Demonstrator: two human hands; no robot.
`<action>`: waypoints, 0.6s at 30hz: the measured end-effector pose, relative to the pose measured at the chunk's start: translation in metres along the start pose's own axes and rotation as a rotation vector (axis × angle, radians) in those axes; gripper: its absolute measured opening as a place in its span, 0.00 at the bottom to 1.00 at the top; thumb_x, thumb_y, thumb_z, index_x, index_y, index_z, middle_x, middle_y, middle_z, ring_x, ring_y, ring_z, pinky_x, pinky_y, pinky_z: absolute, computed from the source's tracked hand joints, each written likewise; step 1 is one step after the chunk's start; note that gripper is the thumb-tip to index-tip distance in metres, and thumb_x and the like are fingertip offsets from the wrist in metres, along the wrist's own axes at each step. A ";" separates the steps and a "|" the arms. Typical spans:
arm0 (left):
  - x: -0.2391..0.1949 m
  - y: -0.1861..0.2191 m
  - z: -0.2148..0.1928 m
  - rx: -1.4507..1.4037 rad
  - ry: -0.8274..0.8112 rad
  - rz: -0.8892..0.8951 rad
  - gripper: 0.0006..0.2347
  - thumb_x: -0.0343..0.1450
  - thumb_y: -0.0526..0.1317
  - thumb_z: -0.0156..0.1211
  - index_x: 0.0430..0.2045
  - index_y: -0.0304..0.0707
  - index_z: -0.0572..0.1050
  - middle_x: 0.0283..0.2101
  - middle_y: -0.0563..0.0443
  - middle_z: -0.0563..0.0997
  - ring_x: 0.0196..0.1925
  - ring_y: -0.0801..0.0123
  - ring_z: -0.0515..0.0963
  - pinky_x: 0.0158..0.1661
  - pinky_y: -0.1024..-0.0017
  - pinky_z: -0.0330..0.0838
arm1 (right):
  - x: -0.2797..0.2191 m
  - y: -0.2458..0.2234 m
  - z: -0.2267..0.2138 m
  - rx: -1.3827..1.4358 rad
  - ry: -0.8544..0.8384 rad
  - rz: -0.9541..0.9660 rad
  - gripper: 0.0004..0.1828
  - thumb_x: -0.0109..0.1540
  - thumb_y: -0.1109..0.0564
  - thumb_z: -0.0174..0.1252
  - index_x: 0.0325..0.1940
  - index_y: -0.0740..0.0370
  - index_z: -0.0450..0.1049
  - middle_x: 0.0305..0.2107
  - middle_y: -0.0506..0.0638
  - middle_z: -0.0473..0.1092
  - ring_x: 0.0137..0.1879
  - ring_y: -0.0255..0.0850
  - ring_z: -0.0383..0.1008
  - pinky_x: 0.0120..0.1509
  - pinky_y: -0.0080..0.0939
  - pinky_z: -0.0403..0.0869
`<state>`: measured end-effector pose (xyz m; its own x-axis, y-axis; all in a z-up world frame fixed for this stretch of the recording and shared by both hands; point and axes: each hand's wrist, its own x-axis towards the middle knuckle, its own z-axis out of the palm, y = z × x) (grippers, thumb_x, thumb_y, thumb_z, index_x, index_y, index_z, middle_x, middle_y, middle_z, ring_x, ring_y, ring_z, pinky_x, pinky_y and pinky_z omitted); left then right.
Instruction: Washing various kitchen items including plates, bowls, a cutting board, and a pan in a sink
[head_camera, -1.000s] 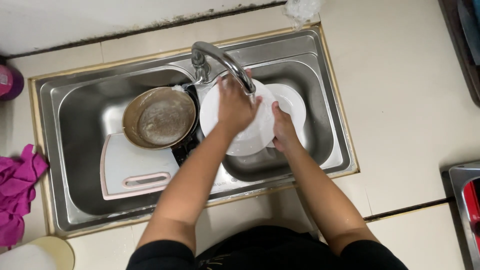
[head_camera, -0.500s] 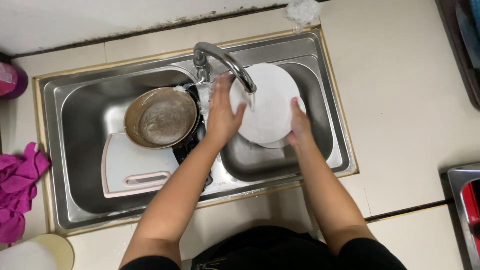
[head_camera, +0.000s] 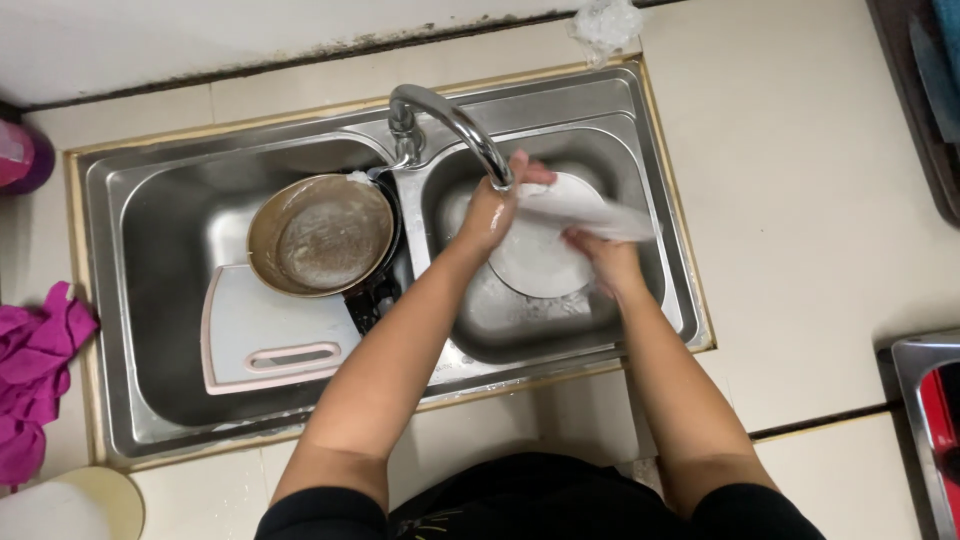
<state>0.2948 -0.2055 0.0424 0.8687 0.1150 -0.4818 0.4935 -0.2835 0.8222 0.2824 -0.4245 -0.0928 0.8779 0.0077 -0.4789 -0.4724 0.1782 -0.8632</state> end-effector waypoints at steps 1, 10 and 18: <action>-0.006 -0.005 0.000 -0.283 -0.146 -0.035 0.27 0.69 0.70 0.41 0.48 0.58 0.79 0.51 0.43 0.83 0.59 0.52 0.80 0.62 0.59 0.71 | 0.018 0.022 -0.023 -0.088 -0.015 -0.254 0.17 0.66 0.53 0.59 0.52 0.69 0.76 0.44 0.60 0.77 0.48 0.48 0.80 0.53 0.47 0.79; 0.007 -0.081 0.002 -0.533 -0.018 -0.133 0.22 0.67 0.48 0.73 0.49 0.32 0.78 0.39 0.34 0.83 0.40 0.54 0.85 0.39 0.59 0.81 | -0.014 -0.007 0.010 0.062 -0.048 -0.169 0.25 0.69 0.42 0.48 0.66 0.53 0.73 0.60 0.53 0.72 0.64 0.45 0.72 0.71 0.52 0.68; -0.033 -0.140 -0.078 -0.144 0.130 0.360 0.08 0.71 0.42 0.70 0.41 0.47 0.84 0.33 0.45 0.85 0.38 0.71 0.81 0.43 0.66 0.76 | -0.025 0.022 0.059 0.417 -0.386 0.517 0.42 0.61 0.18 0.44 0.66 0.43 0.72 0.61 0.52 0.71 0.67 0.55 0.71 0.71 0.72 0.66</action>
<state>0.2001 -0.0954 -0.0332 0.9806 0.1546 -0.1204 0.1495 -0.1929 0.9698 0.2552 -0.3632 -0.0905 0.5545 0.5207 -0.6491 -0.8290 0.4137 -0.3763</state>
